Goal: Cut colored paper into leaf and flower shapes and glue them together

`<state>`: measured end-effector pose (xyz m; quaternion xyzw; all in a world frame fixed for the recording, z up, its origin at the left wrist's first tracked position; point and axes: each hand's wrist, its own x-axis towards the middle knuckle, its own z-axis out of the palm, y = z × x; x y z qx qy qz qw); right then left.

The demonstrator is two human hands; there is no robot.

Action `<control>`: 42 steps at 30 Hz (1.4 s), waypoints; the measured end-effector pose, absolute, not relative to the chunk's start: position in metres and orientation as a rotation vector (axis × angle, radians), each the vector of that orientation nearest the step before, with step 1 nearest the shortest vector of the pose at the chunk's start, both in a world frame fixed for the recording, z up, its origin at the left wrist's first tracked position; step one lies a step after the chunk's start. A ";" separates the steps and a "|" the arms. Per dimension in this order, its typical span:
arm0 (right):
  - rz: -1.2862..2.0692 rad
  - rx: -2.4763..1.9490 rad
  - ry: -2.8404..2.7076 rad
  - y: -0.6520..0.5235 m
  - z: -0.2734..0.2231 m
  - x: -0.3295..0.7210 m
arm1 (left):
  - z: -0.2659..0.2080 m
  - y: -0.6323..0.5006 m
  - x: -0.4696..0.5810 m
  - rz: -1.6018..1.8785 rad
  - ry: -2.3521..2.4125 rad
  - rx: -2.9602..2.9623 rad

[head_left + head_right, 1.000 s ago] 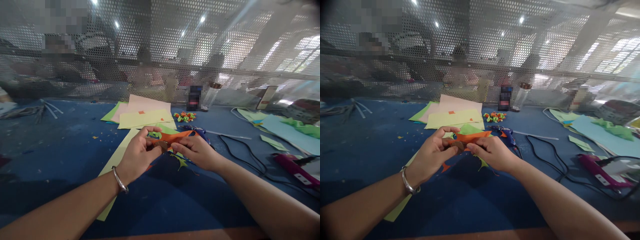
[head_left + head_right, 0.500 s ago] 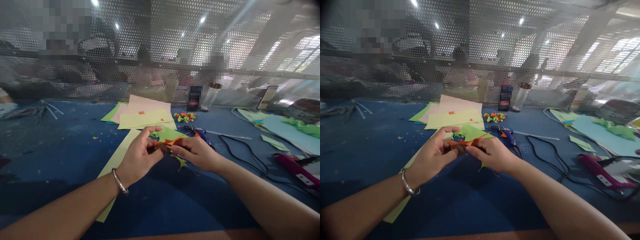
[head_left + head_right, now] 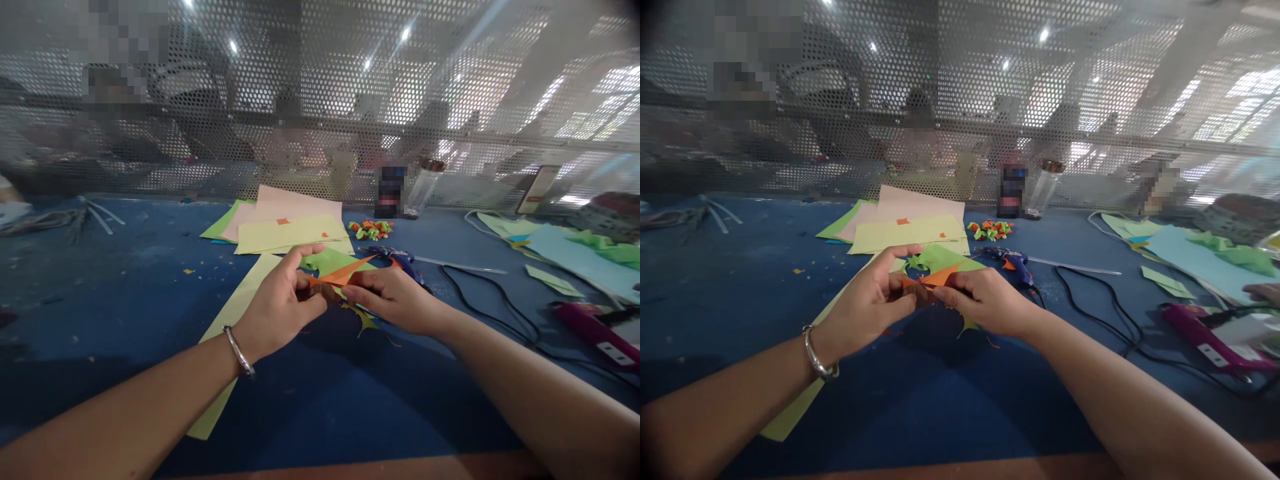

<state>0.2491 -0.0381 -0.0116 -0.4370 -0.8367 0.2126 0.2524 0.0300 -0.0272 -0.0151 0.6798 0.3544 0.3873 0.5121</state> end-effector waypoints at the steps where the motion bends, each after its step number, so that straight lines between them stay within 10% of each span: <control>1: 0.572 -1.189 -2.282 -0.038 -0.012 0.250 | -0.015 -0.027 0.030 0.930 0.847 1.632; 29: 0.744 -1.155 -1.966 -0.043 -0.024 0.233 | -0.023 -0.027 0.034 0.780 0.844 1.588; 37: 0.683 -1.216 -1.719 -0.039 -0.021 0.237 | -0.009 -0.049 0.025 1.513 1.012 2.004; 42: 0.872 -1.066 -1.517 -0.041 -0.020 0.233 | -0.021 -0.062 0.037 0.822 0.794 1.674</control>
